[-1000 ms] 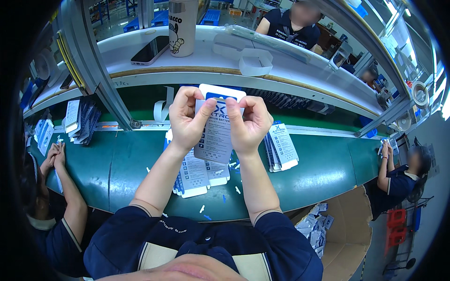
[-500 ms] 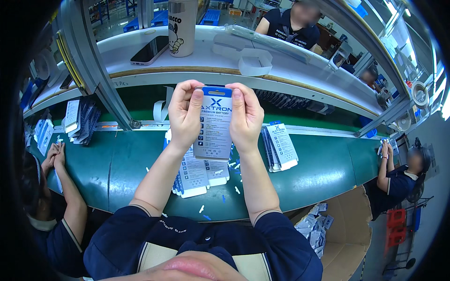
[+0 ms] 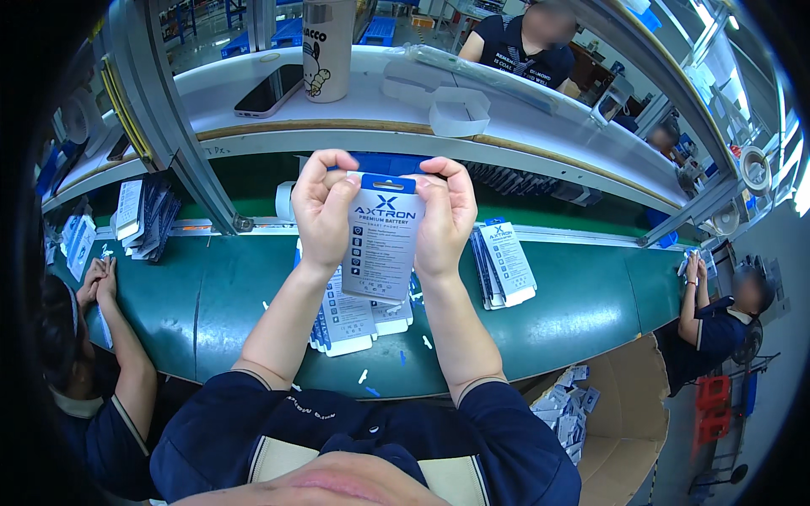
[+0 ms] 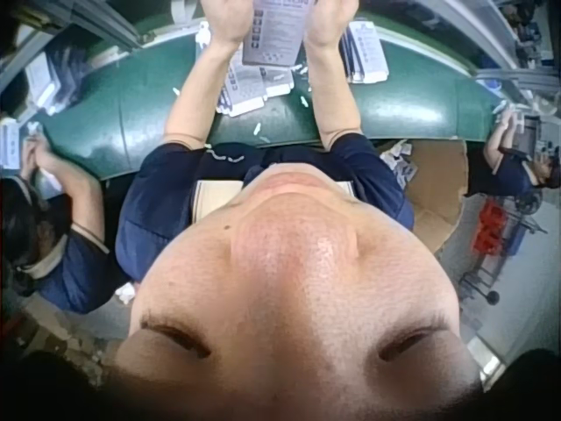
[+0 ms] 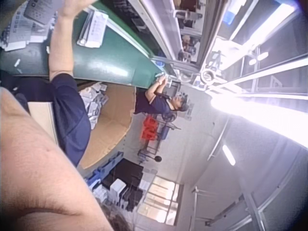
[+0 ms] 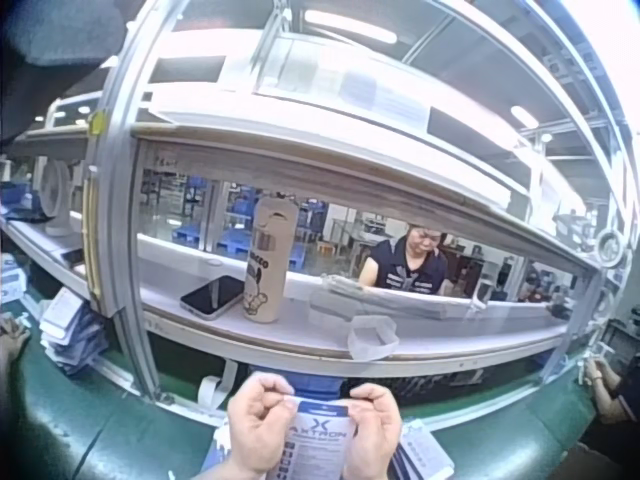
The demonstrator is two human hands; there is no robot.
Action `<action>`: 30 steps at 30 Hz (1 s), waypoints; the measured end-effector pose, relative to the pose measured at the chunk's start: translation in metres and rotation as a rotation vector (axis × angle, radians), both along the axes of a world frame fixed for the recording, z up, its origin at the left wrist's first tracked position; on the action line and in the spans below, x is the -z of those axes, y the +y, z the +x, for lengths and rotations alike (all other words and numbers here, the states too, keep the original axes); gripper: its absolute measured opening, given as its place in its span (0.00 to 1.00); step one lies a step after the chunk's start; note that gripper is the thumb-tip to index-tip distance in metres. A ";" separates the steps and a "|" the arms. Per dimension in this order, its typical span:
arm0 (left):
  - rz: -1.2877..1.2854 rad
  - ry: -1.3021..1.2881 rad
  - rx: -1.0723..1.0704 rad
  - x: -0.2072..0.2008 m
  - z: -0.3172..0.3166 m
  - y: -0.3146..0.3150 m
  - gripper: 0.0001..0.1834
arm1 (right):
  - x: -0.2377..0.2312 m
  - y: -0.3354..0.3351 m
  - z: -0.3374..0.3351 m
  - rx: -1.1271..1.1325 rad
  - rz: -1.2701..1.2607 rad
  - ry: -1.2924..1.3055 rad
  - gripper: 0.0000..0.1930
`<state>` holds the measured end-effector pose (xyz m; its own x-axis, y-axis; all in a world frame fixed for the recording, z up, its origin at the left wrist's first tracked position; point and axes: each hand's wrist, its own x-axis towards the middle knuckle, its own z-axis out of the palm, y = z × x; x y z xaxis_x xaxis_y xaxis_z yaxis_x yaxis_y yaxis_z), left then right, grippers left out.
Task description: The person assembles small battery units by inserting a blue tab into a white card and folding it into a compact package. They repeat this process for multiple units, stacking the finished packages on the table.
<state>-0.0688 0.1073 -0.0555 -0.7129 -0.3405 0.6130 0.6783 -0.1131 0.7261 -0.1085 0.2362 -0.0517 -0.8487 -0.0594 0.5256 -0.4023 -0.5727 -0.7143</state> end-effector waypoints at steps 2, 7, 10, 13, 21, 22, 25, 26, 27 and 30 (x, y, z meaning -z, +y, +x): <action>-0.009 0.076 -0.002 0.005 -0.007 -0.001 0.03 | 0.003 0.000 -0.001 -0.014 0.009 0.008 0.05; -0.045 0.214 -0.037 0.003 -0.011 0.004 0.04 | 0.007 0.003 -0.005 -0.060 0.012 0.058 0.01; -0.067 0.219 -0.012 0.001 -0.009 0.003 0.10 | 0.005 -0.003 -0.002 -0.059 0.013 0.107 0.11; -0.082 0.258 0.016 0.004 -0.013 0.001 0.15 | 0.008 -0.002 -0.008 0.009 0.042 0.205 0.18; -0.075 0.165 0.040 0.008 -0.015 0.005 0.11 | 0.005 0.002 -0.016 0.060 0.121 0.206 0.18; -0.104 0.118 0.060 0.006 -0.013 0.005 0.10 | 0.003 0.002 -0.015 0.106 0.113 0.199 0.17; -0.300 -0.041 0.098 -0.009 -0.001 0.001 0.16 | 0.004 0.009 -0.019 0.207 0.076 0.191 0.13; -0.321 -0.075 0.084 -0.006 -0.004 -0.003 0.18 | 0.002 0.012 -0.023 0.244 0.139 0.217 0.11; -0.340 -0.110 0.067 -0.002 -0.008 -0.007 0.20 | -0.001 0.013 -0.026 0.278 0.202 0.242 0.11; -0.151 -0.161 -0.018 0.004 -0.020 -0.010 0.21 | -0.010 0.023 -0.024 0.267 0.560 0.182 0.32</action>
